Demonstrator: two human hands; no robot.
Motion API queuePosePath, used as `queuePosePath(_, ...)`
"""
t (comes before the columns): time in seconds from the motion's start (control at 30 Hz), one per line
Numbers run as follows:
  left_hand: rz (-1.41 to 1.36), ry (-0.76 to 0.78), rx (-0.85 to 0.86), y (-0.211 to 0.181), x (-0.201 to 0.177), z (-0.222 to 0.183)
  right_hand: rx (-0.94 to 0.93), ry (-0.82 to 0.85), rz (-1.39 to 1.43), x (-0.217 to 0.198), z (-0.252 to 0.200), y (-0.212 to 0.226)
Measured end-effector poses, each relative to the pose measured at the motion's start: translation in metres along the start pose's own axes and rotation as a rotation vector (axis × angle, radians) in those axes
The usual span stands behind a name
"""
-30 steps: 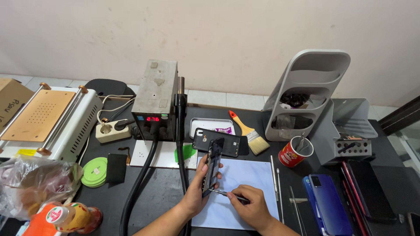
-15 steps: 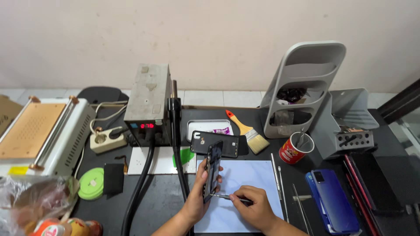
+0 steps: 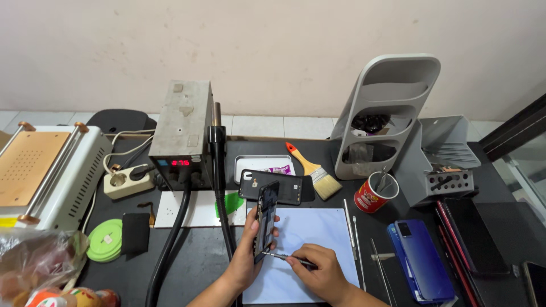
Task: The person disassembles a smartphone by removing screws and prying open the casing. They use a screwdriver and a metal prying tool to detach the back cover and separate internal components. The phone is held and rotated to access different areas during the process.
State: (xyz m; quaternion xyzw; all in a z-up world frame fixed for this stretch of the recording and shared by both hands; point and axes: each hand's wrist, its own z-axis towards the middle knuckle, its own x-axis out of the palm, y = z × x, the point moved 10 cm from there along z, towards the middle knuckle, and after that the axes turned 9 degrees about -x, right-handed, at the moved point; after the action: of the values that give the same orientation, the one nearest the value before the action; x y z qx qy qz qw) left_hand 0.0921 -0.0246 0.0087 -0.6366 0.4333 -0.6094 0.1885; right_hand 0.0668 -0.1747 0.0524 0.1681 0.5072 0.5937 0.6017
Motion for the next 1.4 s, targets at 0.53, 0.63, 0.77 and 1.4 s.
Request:
queuePosePath(0.53,-0.05,-0.078,-0.037,0.008,-0.005,-0.004,-0.053,-0.013,-0.076,0.002,-0.005,0.004)
queuePosePath(0.63,-0.081,-0.075,-0.04,0.004,-0.004,-0.001,-0.022,-0.02,-0.056,0.0,0.002,-0.002)
queuePosePath(0.77,-0.075,-0.057,-0.026,0.006,-0.005,0.002,-0.004,-0.048,-0.025,0.0,0.001,-0.003)
queuePosePath(1.4,0.077,0.027,0.059,0.004,0.0,0.0,0.067,-0.005,0.057,0.003,0.002,0.002)
